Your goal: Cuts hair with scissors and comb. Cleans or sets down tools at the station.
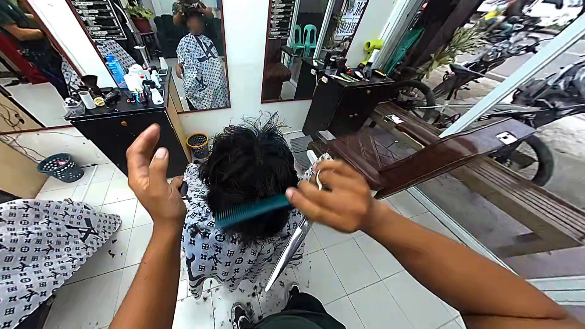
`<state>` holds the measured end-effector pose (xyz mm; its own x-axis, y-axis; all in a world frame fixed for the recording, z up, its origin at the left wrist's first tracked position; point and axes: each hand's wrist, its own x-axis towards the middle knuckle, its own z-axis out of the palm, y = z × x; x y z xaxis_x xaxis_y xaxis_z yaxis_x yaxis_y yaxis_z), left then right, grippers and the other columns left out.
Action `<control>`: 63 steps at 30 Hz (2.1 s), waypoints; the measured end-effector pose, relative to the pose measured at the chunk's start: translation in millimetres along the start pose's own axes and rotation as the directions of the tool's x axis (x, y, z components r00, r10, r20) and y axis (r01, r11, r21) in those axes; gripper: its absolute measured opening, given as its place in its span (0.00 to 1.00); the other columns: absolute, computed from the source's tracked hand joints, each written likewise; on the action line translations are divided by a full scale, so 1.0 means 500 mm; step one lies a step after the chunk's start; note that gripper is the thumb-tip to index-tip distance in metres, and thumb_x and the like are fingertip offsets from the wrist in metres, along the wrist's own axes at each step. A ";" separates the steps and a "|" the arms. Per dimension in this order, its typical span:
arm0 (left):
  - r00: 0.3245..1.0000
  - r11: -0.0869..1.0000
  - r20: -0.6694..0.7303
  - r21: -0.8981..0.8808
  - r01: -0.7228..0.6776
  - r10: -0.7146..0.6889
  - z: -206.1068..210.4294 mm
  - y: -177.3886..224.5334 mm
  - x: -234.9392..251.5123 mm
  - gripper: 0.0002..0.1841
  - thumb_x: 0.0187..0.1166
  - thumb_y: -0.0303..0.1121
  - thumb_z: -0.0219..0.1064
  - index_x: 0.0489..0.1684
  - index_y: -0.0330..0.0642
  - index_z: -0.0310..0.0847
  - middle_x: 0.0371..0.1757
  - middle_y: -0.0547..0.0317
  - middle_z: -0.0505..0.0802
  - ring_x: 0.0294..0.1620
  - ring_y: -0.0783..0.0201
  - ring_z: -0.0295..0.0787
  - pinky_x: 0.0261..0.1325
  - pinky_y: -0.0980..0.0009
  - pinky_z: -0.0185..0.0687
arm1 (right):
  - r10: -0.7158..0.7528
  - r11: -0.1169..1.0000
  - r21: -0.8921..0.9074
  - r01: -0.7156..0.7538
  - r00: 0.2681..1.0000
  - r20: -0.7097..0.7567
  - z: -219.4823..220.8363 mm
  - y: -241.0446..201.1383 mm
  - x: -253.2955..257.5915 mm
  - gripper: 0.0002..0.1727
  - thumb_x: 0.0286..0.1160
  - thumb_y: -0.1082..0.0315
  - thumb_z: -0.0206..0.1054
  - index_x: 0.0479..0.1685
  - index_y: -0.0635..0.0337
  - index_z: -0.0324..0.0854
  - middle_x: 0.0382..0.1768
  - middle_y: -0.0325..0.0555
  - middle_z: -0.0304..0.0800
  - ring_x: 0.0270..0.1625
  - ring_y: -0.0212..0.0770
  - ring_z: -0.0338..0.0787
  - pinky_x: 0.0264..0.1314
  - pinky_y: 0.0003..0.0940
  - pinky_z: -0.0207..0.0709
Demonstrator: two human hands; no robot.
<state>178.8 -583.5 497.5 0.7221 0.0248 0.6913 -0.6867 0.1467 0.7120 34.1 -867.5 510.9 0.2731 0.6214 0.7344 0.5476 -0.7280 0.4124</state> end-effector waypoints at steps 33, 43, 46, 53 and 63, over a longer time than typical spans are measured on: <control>0.357 0.646 0.676 0.731 -0.219 -0.644 0.288 -0.034 0.172 0.22 0.83 0.46 0.69 0.62 0.36 0.87 0.61 0.42 0.91 0.66 0.48 0.86 0.74 0.44 0.73 | 0.917 -0.262 0.446 -0.856 -0.077 0.391 0.064 0.068 -0.512 0.10 0.82 0.73 0.64 0.52 0.71 0.84 0.23 0.39 0.89 0.18 0.26 0.82 0.22 0.21 0.78; 0.873 0.634 0.439 0.742 -0.218 -0.213 0.014 -0.136 0.240 0.16 0.87 0.37 0.65 0.60 0.34 0.87 0.56 0.40 0.92 0.58 0.46 0.91 0.65 0.43 0.84 | 0.955 0.260 0.334 -0.906 0.292 0.046 0.079 0.085 -0.264 0.15 0.81 0.68 0.65 0.55 0.71 0.89 0.36 0.48 0.94 0.31 0.31 0.90 0.38 0.28 0.86; 0.904 0.765 0.423 0.600 -0.234 -0.055 0.009 -0.111 0.184 0.16 0.86 0.37 0.64 0.61 0.36 0.87 0.60 0.45 0.91 0.61 0.53 0.89 0.66 0.50 0.83 | 0.742 0.666 0.280 -0.692 0.655 -0.145 0.126 0.094 -0.142 0.13 0.82 0.69 0.63 0.49 0.63 0.93 0.39 0.49 0.97 0.43 0.37 0.94 0.58 0.36 0.84; 0.900 0.864 0.435 0.460 -0.206 -0.016 -0.068 -0.109 0.066 0.19 0.86 0.44 0.61 0.56 0.38 0.91 0.58 0.53 0.94 0.62 0.66 0.89 0.68 0.65 0.83 | 0.805 0.293 0.066 -0.954 0.284 0.522 0.291 0.197 -0.073 0.14 0.84 0.64 0.64 0.55 0.63 0.91 0.51 0.65 0.94 0.59 0.66 0.90 0.66 0.71 0.74; 0.910 0.839 -0.125 0.354 0.413 -0.395 -0.198 -0.115 0.005 0.15 0.88 0.33 0.56 0.59 0.31 0.81 0.52 0.54 0.92 0.50 0.69 0.91 0.51 0.72 0.85 | 0.959 -0.247 0.544 -0.802 -0.121 0.257 0.216 0.182 -0.270 0.13 0.88 0.73 0.59 0.62 0.74 0.76 0.36 0.45 0.87 0.24 0.30 0.87 0.27 0.25 0.84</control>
<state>228.3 -494.3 445.9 0.9389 0.0884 0.3328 -0.3080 -0.2165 0.9264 132.5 -986.5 391.0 0.6954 -0.6987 0.1681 0.0759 -0.1612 -0.9840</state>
